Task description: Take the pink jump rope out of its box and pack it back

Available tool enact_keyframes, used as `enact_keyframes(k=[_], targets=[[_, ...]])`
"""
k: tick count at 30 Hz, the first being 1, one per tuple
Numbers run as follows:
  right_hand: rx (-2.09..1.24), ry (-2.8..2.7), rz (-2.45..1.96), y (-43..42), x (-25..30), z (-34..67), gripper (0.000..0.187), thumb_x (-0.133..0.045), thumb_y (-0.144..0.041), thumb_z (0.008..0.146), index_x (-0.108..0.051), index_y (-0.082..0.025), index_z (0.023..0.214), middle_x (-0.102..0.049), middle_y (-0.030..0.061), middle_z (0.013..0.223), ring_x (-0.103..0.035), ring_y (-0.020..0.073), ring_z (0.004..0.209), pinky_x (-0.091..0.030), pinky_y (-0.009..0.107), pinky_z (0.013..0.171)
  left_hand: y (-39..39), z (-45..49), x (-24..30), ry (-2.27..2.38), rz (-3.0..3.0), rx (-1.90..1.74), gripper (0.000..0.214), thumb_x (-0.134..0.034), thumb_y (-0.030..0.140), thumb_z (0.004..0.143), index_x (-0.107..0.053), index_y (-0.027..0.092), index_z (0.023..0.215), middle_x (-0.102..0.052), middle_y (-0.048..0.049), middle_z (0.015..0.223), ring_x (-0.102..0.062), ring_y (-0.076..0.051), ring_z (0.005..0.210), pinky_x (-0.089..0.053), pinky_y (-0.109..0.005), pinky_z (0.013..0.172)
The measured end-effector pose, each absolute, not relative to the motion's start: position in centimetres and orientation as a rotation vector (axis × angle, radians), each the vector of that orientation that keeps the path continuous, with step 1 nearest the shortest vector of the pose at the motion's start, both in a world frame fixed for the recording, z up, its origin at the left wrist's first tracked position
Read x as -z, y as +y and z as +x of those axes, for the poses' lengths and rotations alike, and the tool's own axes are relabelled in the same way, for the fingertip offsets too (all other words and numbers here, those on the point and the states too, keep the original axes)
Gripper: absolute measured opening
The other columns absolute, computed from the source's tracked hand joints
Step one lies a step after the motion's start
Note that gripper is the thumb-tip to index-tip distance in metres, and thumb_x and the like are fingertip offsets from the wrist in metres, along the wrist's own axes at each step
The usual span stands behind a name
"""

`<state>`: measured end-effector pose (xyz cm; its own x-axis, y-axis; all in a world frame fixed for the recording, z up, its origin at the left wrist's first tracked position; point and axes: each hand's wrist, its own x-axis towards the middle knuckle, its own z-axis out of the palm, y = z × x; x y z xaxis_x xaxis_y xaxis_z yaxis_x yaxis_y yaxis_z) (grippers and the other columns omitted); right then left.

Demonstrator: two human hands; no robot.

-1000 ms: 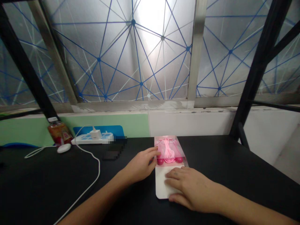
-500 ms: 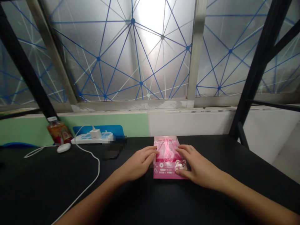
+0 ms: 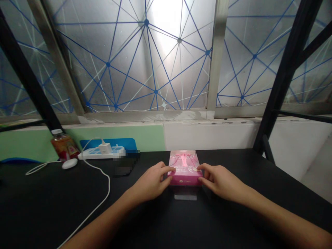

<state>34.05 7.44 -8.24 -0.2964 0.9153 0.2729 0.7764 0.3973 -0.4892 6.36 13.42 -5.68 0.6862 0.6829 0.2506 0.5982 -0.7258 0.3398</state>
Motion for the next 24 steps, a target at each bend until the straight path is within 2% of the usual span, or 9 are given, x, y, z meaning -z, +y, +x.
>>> enact_keyframes(k=[2,5,7,9,12,14,17,20,24], targets=[[-0.524,-2.139,-1.372,7.4,8.1,34.2,0.027,-0.053,-0.025,0.092,-0.056,-0.019,0.119,-0.067,0.0019,0.077,-0.063,0.017,0.066,-0.046,0.027,0.06,13.3,6.1,5.5,0.986,2.569,-0.43,0.038,-0.046,0.025,0.094,-0.059,0.019,0.129,-0.066,-0.0019,0.079,-0.06,-0.014,0.066,-0.044,-0.023,0.061],[-0.628,-2.169,-1.297,7.4,7.9,34.3,0.032,-0.054,-0.021,0.091,-0.053,-0.018,0.122,-0.068,0.0022,0.081,-0.064,0.0167,0.071,-0.048,0.027,0.064,13.5,5.7,5.5,0.933,2.535,-0.395,0.046,-0.049,0.018,0.089,-0.055,0.018,0.134,-0.064,0.0021,0.07,-0.058,-0.013,0.06,-0.04,-0.021,0.057],[-0.479,-2.191,-1.365,7.5,7.9,34.2,0.031,-0.059,-0.023,0.088,-0.056,-0.019,0.119,-0.067,0.0023,0.081,-0.063,0.0178,0.071,-0.049,0.029,0.065,13.8,5.8,5.8,0.948,2.551,-0.426,0.043,-0.052,0.02,0.088,-0.058,0.018,0.13,-0.065,0.0018,0.071,-0.058,-0.013,0.061,-0.04,-0.021,0.058],[-0.176,-2.216,-1.453,7.7,8.1,34.0,0.026,-0.062,-0.025,0.086,-0.06,-0.019,0.11,-0.065,0.0046,0.086,-0.062,0.0206,0.075,-0.05,0.033,0.068,14.1,6.0,6.1,0.992,2.552,-0.463,0.037,-0.052,0.025,0.089,-0.062,0.019,0.125,-0.067,0.0001,0.075,-0.06,-0.014,0.063,-0.041,-0.022,0.059],[0.187,-2.256,-1.422,7.7,8.9,33.3,0.019,-0.059,-0.023,0.087,-0.06,-0.017,0.105,-0.061,0.0118,0.105,-0.06,0.0262,0.093,-0.051,0.04,0.077,14.3,6.4,6.6,1.045,2.576,-0.505,0.032,-0.052,0.029,0.091,-0.066,0.021,0.119,-0.069,-0.0021,0.08,-0.061,-0.015,0.066,-0.042,-0.022,0.061],[0.29,-2.279,-1.341,7.7,9.4,32.8,0.019,-0.055,-0.017,0.088,-0.06,-0.015,0.107,-0.057,0.0154,0.118,-0.056,0.0278,0.103,-0.051,0.041,0.083,14.3,6.5,6.9,1.048,2.594,-0.507,0.032,-0.051,0.031,0.092,-0.066,0.021,0.118,-0.07,-0.0024,0.08,-0.061,-0.015,0.067,-0.042,-0.023,0.062],[0.307,-2.388,-1.219,7.7,9.8,32.3,0.02,-0.049,-0.011,0.09,-0.062,-0.017,0.105,-0.053,0.0152,0.128,-0.053,0.0274,0.112,-0.049,0.043,0.091,14.5,6.3,7.3,1.032,2.597,-0.512,0.032,-0.05,0.032,0.092,-0.066,0.021,0.118,-0.07,-0.0026,0.081,-0.062,-0.016,0.066,-0.043,-0.023,0.062],[0.217,-2.495,-1.173,7.6,9.6,32.1,0.016,-0.056,-0.021,0.09,-0.065,-0.019,0.103,-0.052,0.0137,0.131,-0.049,0.0292,0.12,-0.046,0.046,0.098,14.9,6.1,7.6,1.024,2.605,-0.528,0.032,-0.05,0.031,0.093,-0.066,0.021,0.118,-0.07,-0.0028,0.082,-0.062,-0.016,0.067,-0.043,-0.023,0.062],[0.148,-2.538,-1.181,7.5,9.3,32.2,0.04,-0.072,-0.038,0.08,-0.063,-0.019,0.115,-0.049,0.0153,0.137,-0.045,0.0334,0.125,-0.043,0.049,0.102,15.2,6.1,7.8,1.018,2.61,-0.519,0.03,-0.051,0.031,0.092,-0.066,0.022,0.117,-0.07,-0.0023,0.081,-0.062,-0.016,0.067,-0.043,-0.022,0.062]])
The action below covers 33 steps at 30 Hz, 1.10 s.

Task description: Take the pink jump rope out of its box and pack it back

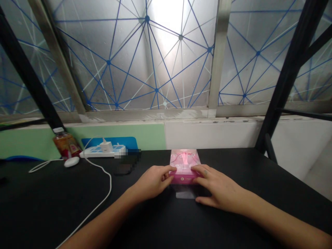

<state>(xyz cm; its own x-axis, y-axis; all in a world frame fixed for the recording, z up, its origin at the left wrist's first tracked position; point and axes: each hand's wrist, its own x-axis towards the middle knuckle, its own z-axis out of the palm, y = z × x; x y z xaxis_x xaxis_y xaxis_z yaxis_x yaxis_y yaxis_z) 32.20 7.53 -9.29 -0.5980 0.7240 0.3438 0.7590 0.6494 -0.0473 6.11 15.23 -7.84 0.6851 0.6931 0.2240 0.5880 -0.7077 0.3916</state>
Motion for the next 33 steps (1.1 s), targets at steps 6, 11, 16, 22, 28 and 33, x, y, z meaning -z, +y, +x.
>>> enact_keyframes(k=[6,11,16,22,28,33], targets=[[0.212,-2.505,-1.137,7.7,9.6,32.3,0.01,-0.056,-0.019,0.088,-0.061,-0.016,0.096,-0.059,0.0148,0.116,-0.054,0.0283,0.111,-0.05,0.043,0.091,14.7,6.7,7.9,1.005,2.6,-0.511,0.03,-0.051,0.031,0.093,-0.065,0.021,0.118,-0.068,-0.0012,0.077,-0.06,-0.015,0.065,-0.042,-0.022,0.061],[0.11,-2.343,-1.155,8.2,9.7,33.0,0.019,-0.048,-0.009,0.088,-0.054,-0.018,0.104,-0.059,0.0094,0.104,-0.057,0.0231,0.097,-0.053,0.039,0.081,13.8,7.3,6.9,0.984,2.73,-0.502,0.027,-0.054,0.03,0.091,-0.065,0.023,0.115,-0.063,-0.0003,0.078,-0.059,-0.015,0.068,-0.043,-0.025,0.064],[0.114,-2.276,-1.21,8.4,9.4,33.5,0.025,-0.057,-0.016,0.087,-0.055,-0.02,0.112,-0.052,0.0132,0.125,-0.051,0.028,0.116,-0.049,0.046,0.094,13.4,7.6,6.5,1.002,2.803,-0.674,0.024,-0.063,0.032,0.086,-0.066,0.024,0.109,-0.057,-0.008,0.114,-0.06,-0.023,0.1,-0.049,-0.034,0.086],[0.101,-2.286,-1.176,8.1,9.1,33.2,0.029,-0.055,-0.016,0.088,-0.056,-0.021,0.117,-0.056,0.0122,0.124,-0.055,0.0263,0.113,-0.05,0.045,0.094,13.5,7.5,6.6,0.899,2.706,-0.672,0.019,-0.06,0.027,0.088,-0.061,0.022,0.106,-0.039,-0.01,0.151,-0.045,-0.027,0.133,-0.039,-0.041,0.109],[0.198,-2.429,-1.086,7.9,9.0,32.8,0.033,-0.044,-0.012,0.093,-0.058,-0.021,0.122,-0.057,0.0135,0.128,-0.059,0.0254,0.11,-0.053,0.043,0.089,13.6,7.2,6.7,0.863,2.677,-0.593,0.037,-0.055,0.026,0.092,-0.053,0.022,0.128,-0.051,-0.0089,0.144,-0.048,-0.024,0.131,-0.039,-0.04,0.11],[0.33,-2.486,-1.113,7.6,8.7,32.2,0.033,-0.045,-0.009,0.09,-0.059,-0.017,0.119,-0.061,0.0149,0.122,-0.053,0.0298,0.119,-0.05,0.046,0.095,13.6,7.3,6.8,0.853,2.716,-0.601,0.037,-0.055,0.024,0.092,-0.054,0.022,0.129,-0.054,-0.0086,0.141,-0.052,-0.023,0.128,-0.041,-0.038,0.108]])
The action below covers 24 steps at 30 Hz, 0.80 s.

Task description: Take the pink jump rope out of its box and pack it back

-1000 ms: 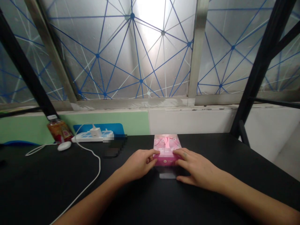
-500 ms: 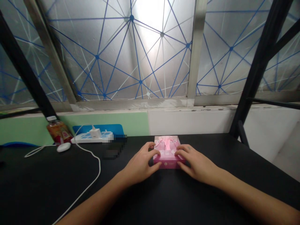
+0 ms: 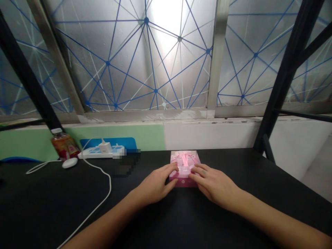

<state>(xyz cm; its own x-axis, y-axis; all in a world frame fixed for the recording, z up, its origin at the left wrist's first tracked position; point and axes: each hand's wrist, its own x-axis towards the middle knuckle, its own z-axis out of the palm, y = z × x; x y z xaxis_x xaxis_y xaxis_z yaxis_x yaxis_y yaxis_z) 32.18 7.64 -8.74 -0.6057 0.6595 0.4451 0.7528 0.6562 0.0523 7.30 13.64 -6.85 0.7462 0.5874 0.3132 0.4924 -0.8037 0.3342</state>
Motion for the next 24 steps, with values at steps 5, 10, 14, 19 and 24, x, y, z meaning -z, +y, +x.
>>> enact_keyframes(k=[5,10,14,19,24], targets=[[0.4,-2.38,-1.285,7.4,8.88,32.3,0.029,-0.049,-0.016,0.091,-0.06,-0.02,0.117,-0.062,0.0147,0.12,-0.053,0.033,0.116,-0.051,0.049,0.09,13.38,7.39,6.66,0.839,2.722,-0.586,0.03,-0.055,0.02,0.089,-0.061,0.022,0.119,-0.052,-0.0076,0.143,-0.048,-0.023,0.131,-0.039,-0.038,0.11],[0.252,-2.322,-1.419,7.44,8.92,32.7,0.031,-0.047,-0.03,0.095,-0.056,-0.024,0.124,-0.058,0.0132,0.124,-0.062,0.0288,0.101,-0.053,0.047,0.085,13.4,7.31,6.72,0.885,2.71,-0.625,0.026,-0.055,0.022,0.089,-0.063,0.023,0.113,-0.056,-0.007,0.139,-0.052,-0.023,0.127,-0.041,-0.038,0.108],[0.102,-2.296,-1.422,7.84,8.85,32.72,0.032,-0.043,-0.03,0.098,-0.056,-0.025,0.126,-0.054,0.0117,0.124,-0.065,0.0241,0.094,-0.053,0.041,0.084,13.64,7.48,7.03,0.955,2.662,-0.689,0.025,-0.055,0.019,0.086,-0.063,0.024,0.109,-0.062,-0.0042,0.132,-0.057,-0.023,0.121,-0.044,-0.035,0.103],[0.032,-2.342,-1.394,7.96,8.93,32.6,0.036,-0.048,-0.033,0.096,-0.054,-0.025,0.13,-0.051,0.0126,0.127,-0.064,0.0253,0.096,-0.053,0.042,0.086,13.88,7.5,7.33,1.024,2.575,-0.7,0.031,-0.053,0.009,0.075,-0.062,0.024,0.101,-0.059,-0.0034,0.135,-0.056,-0.025,0.123,-0.045,-0.036,0.102],[-0.059,-2.315,-1.401,7.75,9.02,32.53,0.036,-0.047,-0.034,0.096,-0.054,-0.024,0.13,-0.049,0.0125,0.127,-0.064,0.0247,0.095,-0.052,0.043,0.087,13.99,7.08,7.32,1.011,2.568,-0.683,0.039,-0.05,0.006,0.073,-0.062,0.023,0.106,-0.058,-0.0047,0.135,-0.056,-0.024,0.121,-0.046,-0.036,0.1]])
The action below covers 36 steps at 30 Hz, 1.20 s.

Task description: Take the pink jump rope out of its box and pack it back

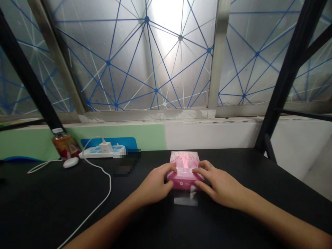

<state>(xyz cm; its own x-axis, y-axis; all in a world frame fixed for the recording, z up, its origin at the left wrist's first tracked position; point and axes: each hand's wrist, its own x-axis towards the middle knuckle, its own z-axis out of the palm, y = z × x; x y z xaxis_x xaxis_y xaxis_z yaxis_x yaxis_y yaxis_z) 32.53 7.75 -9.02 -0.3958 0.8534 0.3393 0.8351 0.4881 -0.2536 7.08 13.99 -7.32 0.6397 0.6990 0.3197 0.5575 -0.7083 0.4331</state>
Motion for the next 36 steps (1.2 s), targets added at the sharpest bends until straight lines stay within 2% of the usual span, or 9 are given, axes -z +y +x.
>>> enact_keyframes(k=[5,8,11,15,18,21,26,31,36], targets=[[-0.15,-2.317,-1.35,7.8,8.7,33.2,0.045,-0.053,-0.016,0.087,-0.053,-0.023,0.131,-0.048,0.0121,0.13,-0.062,0.0227,0.099,-0.049,0.038,0.091,13.9,6.3,6.5,0.837,2.687,-0.553,0.04,-0.053,0.009,0.079,-0.06,0.022,0.116,-0.058,-0.006,0.135,-0.055,-0.023,0.123,-0.044,-0.035,0.102],[-0.186,-2.31,-1.357,7.9,8.4,33.6,0.035,-0.055,-0.023,0.089,-0.057,-0.023,0.125,-0.05,0.0104,0.128,-0.063,0.0216,0.097,-0.05,0.036,0.088,13.9,6.1,6.1,0.755,2.758,-0.494,0.034,-0.054,0.019,0.088,-0.059,0.022,0.122,-0.058,-0.0069,0.135,-0.053,-0.024,0.126,-0.04,-0.037,0.107],[-0.066,-2.322,-1.417,8.0,8.4,33.6,0.028,-0.051,-0.033,0.095,-0.06,-0.024,0.12,-0.056,0.0092,0.121,-0.064,0.0227,0.094,-0.05,0.037,0.086,14.0,6.4,6.3,0.775,2.771,-0.502,0.031,-0.054,0.024,0.091,-0.059,0.022,0.122,-0.058,-0.0069,0.136,-0.052,-0.024,0.127,-0.04,-0.038,0.108],[0.129,-2.418,-1.481,7.8,8.4,33.3,0.031,-0.038,-0.03,0.101,-0.059,-0.021,0.123,-0.06,0.0106,0.113,-0.065,0.025,0.091,-0.051,0.038,0.078,13.9,6.8,6.6,0.814,2.749,-0.518,0.029,-0.051,0.027,0.095,-0.059,0.022,0.123,-0.059,-0.005,0.134,-0.052,-0.022,0.127,-0.039,-0.036,0.108],[0.164,-2.425,-1.492,7.5,8.1,33.0,0.032,-0.036,-0.029,0.101,-0.057,-0.02,0.123,-0.06,0.0116,0.112,-0.065,0.0242,0.088,-0.051,0.036,0.073,13.6,6.8,6.3,0.84,2.74,-0.501,0.029,-0.047,0.03,0.098,-0.059,0.023,0.123,-0.06,-0.0043,0.133,-0.054,-0.021,0.124,-0.04,-0.036,0.107],[0.144,-2.402,-1.487,7.3,8.0,32.8,0.031,-0.036,-0.029,0.102,-0.055,-0.021,0.125,-0.06,0.0112,0.113,-0.064,0.0221,0.087,-0.05,0.034,0.073,13.4,6.7,6.0,0.846,2.738,-0.491,0.029,-0.044,0.031,0.099,-0.059,0.022,0.123,-0.061,-0.0045,0.132,-0.055,-0.02,0.122,-0.04,-0.035,0.107],[0.226,-2.449,-1.572,7.4,8.1,32.7,0.032,-0.036,-0.019,0.099,-0.055,-0.018,0.124,-0.059,0.0129,0.116,-0.065,0.0242,0.086,-0.051,0.037,0.072,13.5,6.7,6.1,0.832,2.74,-0.494,0.03,-0.044,0.031,0.1,-0.058,0.022,0.125,-0.06,-0.0039,0.134,-0.052,-0.02,0.126,-0.039,-0.035,0.108],[0.1,-2.401,-1.475,7.4,7.8,32.8,0.028,-0.05,-0.036,0.097,-0.057,-0.021,0.119,-0.058,0.01,0.118,-0.063,0.0231,0.094,-0.05,0.035,0.08,13.7,6.4,6.2,0.855,2.729,-0.493,0.032,-0.041,0.034,0.101,-0.058,0.023,0.126,-0.059,-0.0044,0.135,-0.051,-0.021,0.127,-0.039,-0.036,0.108],[0.233,-2.429,-1.498,7.5,7.4,33.2,0.025,-0.041,-0.03,0.101,-0.064,-0.018,0.102,-0.065,0.0085,0.099,-0.063,0.0242,0.091,-0.047,0.038,0.082,13.6,6.7,6.3,0.844,2.717,-0.491,0.031,-0.039,0.033,0.102,-0.059,0.023,0.122,-0.061,-0.0041,0.131,-0.054,-0.02,0.123,-0.04,-0.035,0.106]])
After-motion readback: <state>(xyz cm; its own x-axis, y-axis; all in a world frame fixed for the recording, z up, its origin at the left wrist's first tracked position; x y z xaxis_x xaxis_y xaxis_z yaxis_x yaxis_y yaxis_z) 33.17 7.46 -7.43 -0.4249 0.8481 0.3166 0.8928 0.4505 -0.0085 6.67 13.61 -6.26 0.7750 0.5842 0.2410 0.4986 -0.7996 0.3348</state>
